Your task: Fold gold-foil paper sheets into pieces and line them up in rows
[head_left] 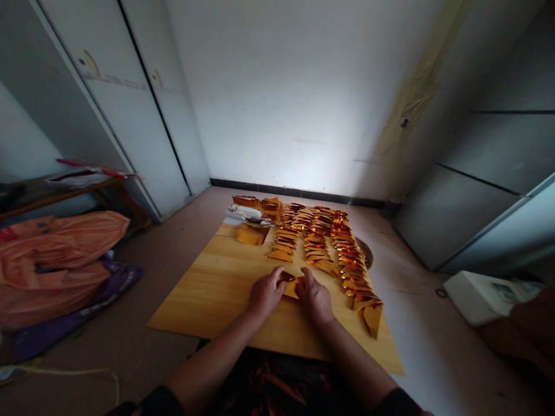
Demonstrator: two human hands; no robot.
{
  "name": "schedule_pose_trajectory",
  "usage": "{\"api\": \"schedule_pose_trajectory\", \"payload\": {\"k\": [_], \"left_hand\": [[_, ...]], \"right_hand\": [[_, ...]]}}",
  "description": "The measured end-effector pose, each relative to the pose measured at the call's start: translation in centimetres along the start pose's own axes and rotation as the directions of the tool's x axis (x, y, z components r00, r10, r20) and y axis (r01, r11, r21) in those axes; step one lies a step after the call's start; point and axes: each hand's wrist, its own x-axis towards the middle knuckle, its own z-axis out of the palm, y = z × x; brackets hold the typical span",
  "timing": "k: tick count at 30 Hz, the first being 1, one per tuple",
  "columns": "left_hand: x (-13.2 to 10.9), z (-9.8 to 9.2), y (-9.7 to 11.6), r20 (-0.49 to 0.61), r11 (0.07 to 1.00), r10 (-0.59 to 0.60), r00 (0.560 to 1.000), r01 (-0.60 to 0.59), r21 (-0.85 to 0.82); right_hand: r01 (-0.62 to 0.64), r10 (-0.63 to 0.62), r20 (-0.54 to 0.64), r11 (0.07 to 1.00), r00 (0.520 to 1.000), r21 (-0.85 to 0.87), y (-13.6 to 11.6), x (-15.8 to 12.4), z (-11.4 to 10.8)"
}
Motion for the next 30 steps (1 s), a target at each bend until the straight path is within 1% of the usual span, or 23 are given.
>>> {"api": "schedule_pose_trajectory", "payload": {"k": [2, 4, 7, 10, 13, 16, 18, 22, 26, 30], "left_hand": [[-0.1, 0.2, 0.1, -0.020, 0.999, -0.012, 1.000, 0.013, 0.043], [-0.3, 0.1, 0.2, -0.032, 0.996, -0.025, 0.999, 0.028, 0.087], [-0.6, -0.1, 0.3, -0.027, 0.985, -0.043, 0.999, 0.047, 0.167], [-0.8, -0.4, 0.5, 0.000, 0.965, -0.046, 0.999, 0.045, 0.258], [-1.0, -0.5, 0.8, 0.013, 0.948, -0.011, 1.000, 0.007, 0.318], [-1.1, -0.5, 0.9, 0.022, 0.945, 0.081, 0.997, -0.083, 0.316], [-1.2, -0.5, 0.9, 0.031, 0.941, 0.115, 0.993, -0.119, 0.317], [-1.1, -0.6, 1.0, 0.045, 0.937, 0.112, 0.993, -0.120, 0.328], [-1.2, -0.9, 0.9, 0.054, 0.952, 0.099, 0.994, -0.110, 0.286], [-1.5, -1.1, 0.6, 0.054, 0.955, 0.134, 0.990, -0.143, 0.260]], "right_hand": [[0.035, -0.036, -0.005, 0.996, 0.999, -0.085, 0.0, 0.1, 0.2], [0.055, -0.057, -0.012, 0.989, 0.998, -0.135, 0.0, 0.1, 0.4], [0.057, -0.060, -0.020, 0.988, 0.998, -0.144, 0.0, 0.1, 0.5], [0.025, -0.029, -0.026, 0.990, 0.999, -0.139, -0.1, 0.2, 0.5], [-0.002, 0.000, -0.016, 0.992, 1.000, -0.126, -0.1, 0.3, 0.3], [-0.031, 0.033, 0.014, 0.993, 0.999, -0.111, -0.2, 0.4, 0.0], [-0.054, 0.058, 0.031, 0.992, 0.998, -0.112, -0.3, 0.4, -0.2], [-0.072, 0.079, 0.051, 0.989, 0.996, -0.127, -0.4, 0.3, -0.3], [-0.063, 0.071, 0.049, 0.987, 0.996, -0.150, -0.5, 0.2, -0.4], [-0.033, 0.041, 0.043, 0.982, 0.998, -0.187, -0.5, 0.1, -0.4]]}}
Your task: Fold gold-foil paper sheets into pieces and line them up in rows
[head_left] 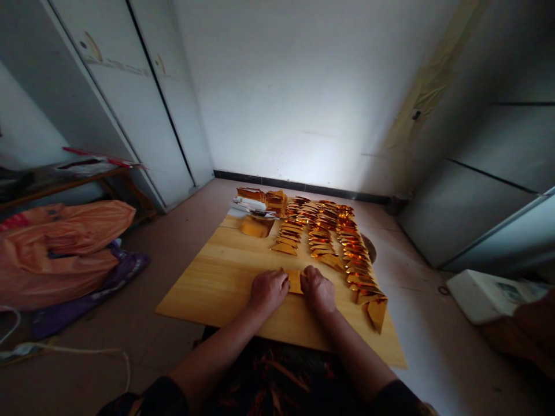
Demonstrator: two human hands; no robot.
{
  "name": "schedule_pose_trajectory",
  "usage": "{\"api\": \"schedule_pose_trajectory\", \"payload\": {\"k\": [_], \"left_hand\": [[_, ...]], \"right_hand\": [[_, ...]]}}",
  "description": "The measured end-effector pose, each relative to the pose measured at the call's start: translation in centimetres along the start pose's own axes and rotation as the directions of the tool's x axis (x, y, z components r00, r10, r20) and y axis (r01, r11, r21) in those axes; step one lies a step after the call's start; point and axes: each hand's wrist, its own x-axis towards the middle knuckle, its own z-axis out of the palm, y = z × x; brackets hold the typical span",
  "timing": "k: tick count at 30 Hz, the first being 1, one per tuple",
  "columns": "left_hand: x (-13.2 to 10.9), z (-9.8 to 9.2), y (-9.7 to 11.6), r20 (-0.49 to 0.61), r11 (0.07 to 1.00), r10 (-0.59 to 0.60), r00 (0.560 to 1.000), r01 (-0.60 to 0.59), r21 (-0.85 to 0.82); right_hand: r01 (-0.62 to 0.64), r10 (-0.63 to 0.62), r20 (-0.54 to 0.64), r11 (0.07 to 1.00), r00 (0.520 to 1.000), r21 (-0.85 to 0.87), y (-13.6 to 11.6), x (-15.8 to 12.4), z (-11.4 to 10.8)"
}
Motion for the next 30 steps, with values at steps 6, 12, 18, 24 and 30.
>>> {"api": "schedule_pose_trajectory", "payload": {"k": [6, 12, 18, 24, 30], "left_hand": [[-0.27, 0.09, -0.05, -0.004, 1.000, 0.008, 1.000, -0.008, 0.005], [-0.47, 0.13, -0.21, -0.035, 0.999, 0.019, 0.999, -0.020, -0.026], [-0.60, 0.02, -0.10, -0.041, 1.000, 0.014, 0.999, -0.014, -0.017], [-0.23, -0.08, 0.25, -0.007, 1.000, -0.007, 1.000, 0.007, 0.013], [-0.06, -0.01, 0.42, -0.018, 0.999, -0.014, 1.000, 0.015, 0.033]], "right_hand": [[0.046, -0.047, -0.031, 0.999, 0.998, -0.028, 0.17, -0.07, 0.36], [0.078, -0.082, -0.059, 0.995, 0.995, -0.060, 0.15, -0.19, 0.67], [0.095, -0.099, -0.044, 0.992, 0.994, -0.081, 0.07, -0.19, 0.60], [0.096, -0.100, -0.032, 0.992, 0.995, -0.087, 0.13, -0.13, 0.76], [0.089, -0.089, 0.001, 0.989, 0.996, -0.120, -0.03, -0.08, 0.68]]}}
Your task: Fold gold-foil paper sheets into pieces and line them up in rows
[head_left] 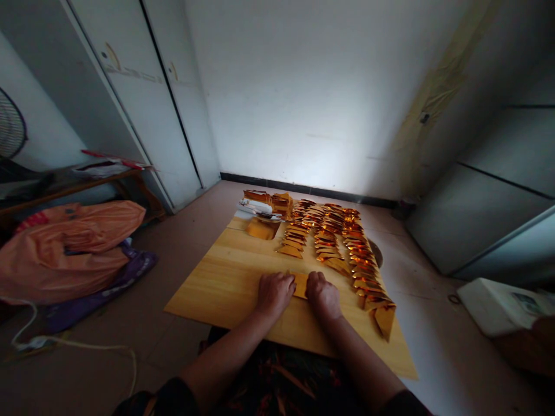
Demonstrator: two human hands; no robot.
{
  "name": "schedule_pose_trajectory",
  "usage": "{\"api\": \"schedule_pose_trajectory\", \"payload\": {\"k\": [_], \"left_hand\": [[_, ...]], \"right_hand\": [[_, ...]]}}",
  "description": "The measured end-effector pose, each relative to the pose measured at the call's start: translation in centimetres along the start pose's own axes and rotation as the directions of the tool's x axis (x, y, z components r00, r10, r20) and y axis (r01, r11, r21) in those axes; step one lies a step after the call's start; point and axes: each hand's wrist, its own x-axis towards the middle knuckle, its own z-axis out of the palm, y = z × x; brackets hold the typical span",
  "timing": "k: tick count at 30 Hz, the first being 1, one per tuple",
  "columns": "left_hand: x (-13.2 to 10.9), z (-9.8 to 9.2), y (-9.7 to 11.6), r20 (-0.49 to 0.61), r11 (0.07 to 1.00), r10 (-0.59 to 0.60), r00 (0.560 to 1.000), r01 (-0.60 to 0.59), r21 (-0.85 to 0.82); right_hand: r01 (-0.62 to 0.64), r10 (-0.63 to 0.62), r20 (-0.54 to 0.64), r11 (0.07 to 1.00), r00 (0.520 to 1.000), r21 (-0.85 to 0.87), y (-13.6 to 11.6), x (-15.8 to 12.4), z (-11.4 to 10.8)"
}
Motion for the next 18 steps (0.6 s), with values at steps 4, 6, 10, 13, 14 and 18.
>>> {"api": "schedule_pose_trajectory", "payload": {"k": [4, 6, 10, 13, 14, 18], "left_hand": [[-0.02, 0.06, 0.04, -0.017, 1.000, 0.000, 1.000, 0.000, -0.006], [-0.09, 0.22, -0.08, -0.039, 0.999, 0.002, 0.999, -0.004, -0.040], [-0.42, 0.52, -0.60, -0.063, 0.993, 0.011, 0.998, -0.019, -0.117], [-0.68, 0.43, -0.89, -0.047, 0.990, 0.027, 0.999, -0.033, -0.135], [-0.74, 0.35, -0.92, -0.037, 0.991, 0.031, 0.999, -0.035, -0.131], [-0.81, 0.08, -0.72, 0.006, 0.997, 0.014, 1.000, -0.014, -0.076]], "right_hand": [[0.010, -0.010, 0.017, 1.000, 1.000, -0.027, -0.14, 0.03, -0.11], [0.005, -0.004, 0.016, 0.999, 1.000, -0.039, -0.23, 0.03, -0.15], [0.008, -0.007, 0.010, 0.999, 1.000, -0.047, -0.40, 0.06, -0.21], [0.000, 0.000, 0.007, 0.999, 1.000, -0.040, -0.41, 0.13, -0.18], [-0.005, 0.005, 0.006, 0.999, 1.000, -0.037, -0.37, 0.15, -0.12], [-0.006, 0.006, -0.020, 1.000, 1.000, -0.023, -0.12, 0.23, 0.36]]}}
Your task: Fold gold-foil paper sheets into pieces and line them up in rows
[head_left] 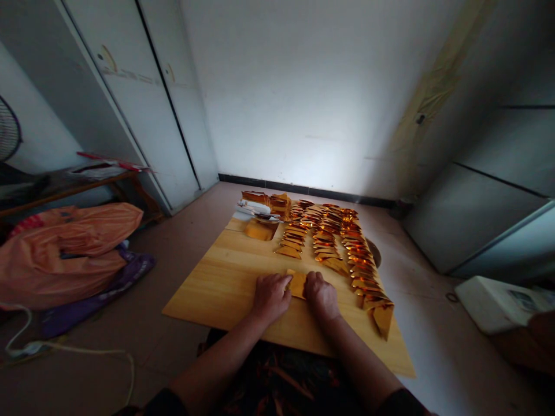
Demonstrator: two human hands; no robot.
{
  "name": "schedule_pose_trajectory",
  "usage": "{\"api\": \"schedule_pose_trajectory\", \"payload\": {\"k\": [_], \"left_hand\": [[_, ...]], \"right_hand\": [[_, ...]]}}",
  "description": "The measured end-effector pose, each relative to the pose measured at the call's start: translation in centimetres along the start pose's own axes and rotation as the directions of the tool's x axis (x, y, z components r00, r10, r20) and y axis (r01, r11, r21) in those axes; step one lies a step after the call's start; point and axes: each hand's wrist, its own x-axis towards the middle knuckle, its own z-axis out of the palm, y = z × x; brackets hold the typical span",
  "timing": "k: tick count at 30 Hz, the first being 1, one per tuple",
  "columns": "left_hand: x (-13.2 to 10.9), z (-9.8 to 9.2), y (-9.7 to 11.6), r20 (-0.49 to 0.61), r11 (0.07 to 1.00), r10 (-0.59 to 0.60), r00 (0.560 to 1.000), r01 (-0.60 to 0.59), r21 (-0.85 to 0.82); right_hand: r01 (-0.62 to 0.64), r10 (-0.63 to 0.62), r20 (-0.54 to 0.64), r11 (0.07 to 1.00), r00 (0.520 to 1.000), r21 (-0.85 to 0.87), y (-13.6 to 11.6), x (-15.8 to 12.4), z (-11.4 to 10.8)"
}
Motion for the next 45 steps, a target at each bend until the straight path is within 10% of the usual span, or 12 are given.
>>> {"api": "schedule_pose_trajectory", "payload": {"k": [45], "left_hand": [[1.1, -0.9, 0.5, 0.130, 0.987, 0.026, 0.991, -0.046, 0.154]], "right_hand": [[0.027, -0.025, 0.037, 0.998, 0.999, -0.062, -0.3, 0.1, 0.0]]}}
